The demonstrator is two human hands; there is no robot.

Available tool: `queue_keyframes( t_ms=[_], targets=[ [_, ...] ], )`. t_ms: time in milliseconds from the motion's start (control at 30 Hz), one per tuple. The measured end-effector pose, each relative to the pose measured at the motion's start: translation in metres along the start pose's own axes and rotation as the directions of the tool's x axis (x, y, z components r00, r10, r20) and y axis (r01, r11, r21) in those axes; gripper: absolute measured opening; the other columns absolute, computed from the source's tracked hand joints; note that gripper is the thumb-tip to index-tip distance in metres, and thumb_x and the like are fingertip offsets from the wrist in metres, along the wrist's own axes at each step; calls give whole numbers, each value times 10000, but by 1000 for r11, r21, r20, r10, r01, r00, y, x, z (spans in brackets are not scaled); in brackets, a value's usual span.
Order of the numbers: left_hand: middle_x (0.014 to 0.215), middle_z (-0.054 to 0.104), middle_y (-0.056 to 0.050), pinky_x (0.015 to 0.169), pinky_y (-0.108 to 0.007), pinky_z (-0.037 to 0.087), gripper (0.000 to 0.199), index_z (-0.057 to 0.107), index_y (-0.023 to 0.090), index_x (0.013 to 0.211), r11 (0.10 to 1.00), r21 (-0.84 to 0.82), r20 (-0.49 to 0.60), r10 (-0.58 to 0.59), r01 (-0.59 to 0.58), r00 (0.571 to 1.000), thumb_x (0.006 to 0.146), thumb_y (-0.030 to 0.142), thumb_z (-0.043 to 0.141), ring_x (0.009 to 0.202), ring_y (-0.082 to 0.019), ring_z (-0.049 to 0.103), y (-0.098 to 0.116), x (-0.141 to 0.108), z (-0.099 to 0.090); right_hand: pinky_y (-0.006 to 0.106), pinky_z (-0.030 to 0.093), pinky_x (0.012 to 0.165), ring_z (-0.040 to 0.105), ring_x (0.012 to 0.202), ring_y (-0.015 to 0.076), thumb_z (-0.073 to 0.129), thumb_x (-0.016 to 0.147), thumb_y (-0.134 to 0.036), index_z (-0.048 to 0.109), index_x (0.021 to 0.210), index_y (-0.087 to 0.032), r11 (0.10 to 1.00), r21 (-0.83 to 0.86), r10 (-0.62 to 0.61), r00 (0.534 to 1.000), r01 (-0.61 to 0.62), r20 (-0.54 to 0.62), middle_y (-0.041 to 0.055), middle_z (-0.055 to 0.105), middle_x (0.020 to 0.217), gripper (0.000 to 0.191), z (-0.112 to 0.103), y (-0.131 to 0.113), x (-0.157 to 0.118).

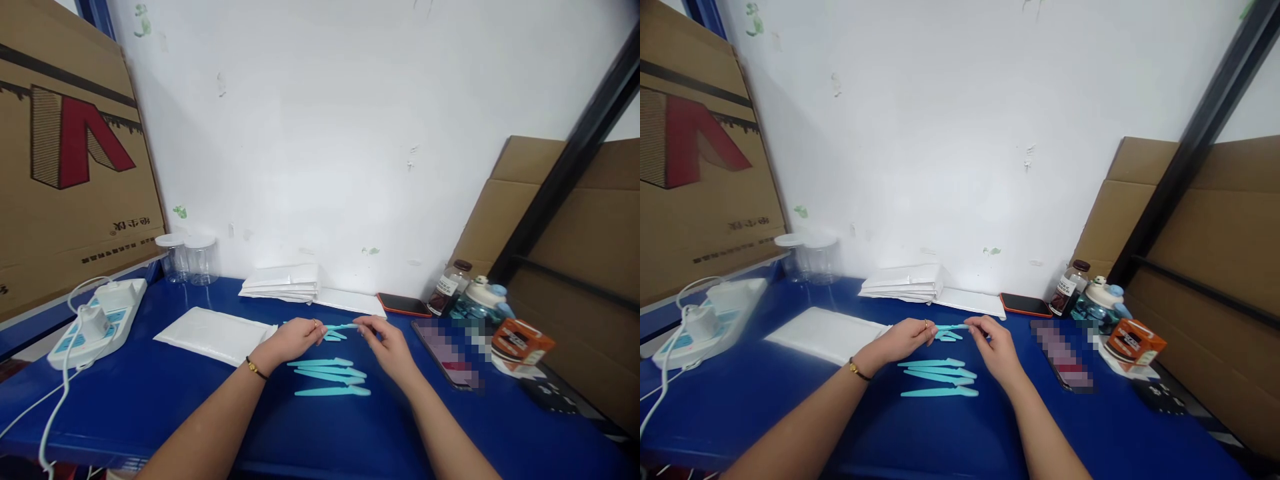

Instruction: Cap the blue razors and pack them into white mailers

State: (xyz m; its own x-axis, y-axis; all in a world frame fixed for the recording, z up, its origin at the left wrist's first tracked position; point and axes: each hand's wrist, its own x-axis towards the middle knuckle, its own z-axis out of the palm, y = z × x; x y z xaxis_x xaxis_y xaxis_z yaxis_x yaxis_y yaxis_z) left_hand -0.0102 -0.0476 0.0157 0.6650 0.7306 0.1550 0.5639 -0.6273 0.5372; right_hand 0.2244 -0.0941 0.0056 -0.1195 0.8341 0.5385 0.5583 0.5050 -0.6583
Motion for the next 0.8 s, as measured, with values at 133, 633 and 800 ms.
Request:
queue_keyframes(
  t_ms=[133,633,800],
  targets=[
    [727,610,-1,638,-220,355,505,604,199,729,998,66,68,-2,-3,998,936,463,226,684,-137,534,7,-2,1,251,435,622,588,723,162,514,850,-318,669,917,-216,999,-5,37,989,-36,143,26,672,812,197,1,-1,-2],
    [733,623,-16,648,-253,364,43,601,208,712,938,297,-56,-171,180,984,743,207,572,713,-174,571,-27,1,-2,323,422,719,572,834,218,510,798,-274,698,873,-224,890,-445,150,985,-97,84,55,652,869,209,-20,65,7],
    [740,621,-51,669,-273,373,198,578,189,704,912,377,-81,-142,163,986,819,188,417,703,-184,577,-20,1,-3,294,386,692,563,812,202,564,777,-238,654,753,-217,821,-568,188,966,-54,180,46,630,810,96,-7,65,9]
  ],
)
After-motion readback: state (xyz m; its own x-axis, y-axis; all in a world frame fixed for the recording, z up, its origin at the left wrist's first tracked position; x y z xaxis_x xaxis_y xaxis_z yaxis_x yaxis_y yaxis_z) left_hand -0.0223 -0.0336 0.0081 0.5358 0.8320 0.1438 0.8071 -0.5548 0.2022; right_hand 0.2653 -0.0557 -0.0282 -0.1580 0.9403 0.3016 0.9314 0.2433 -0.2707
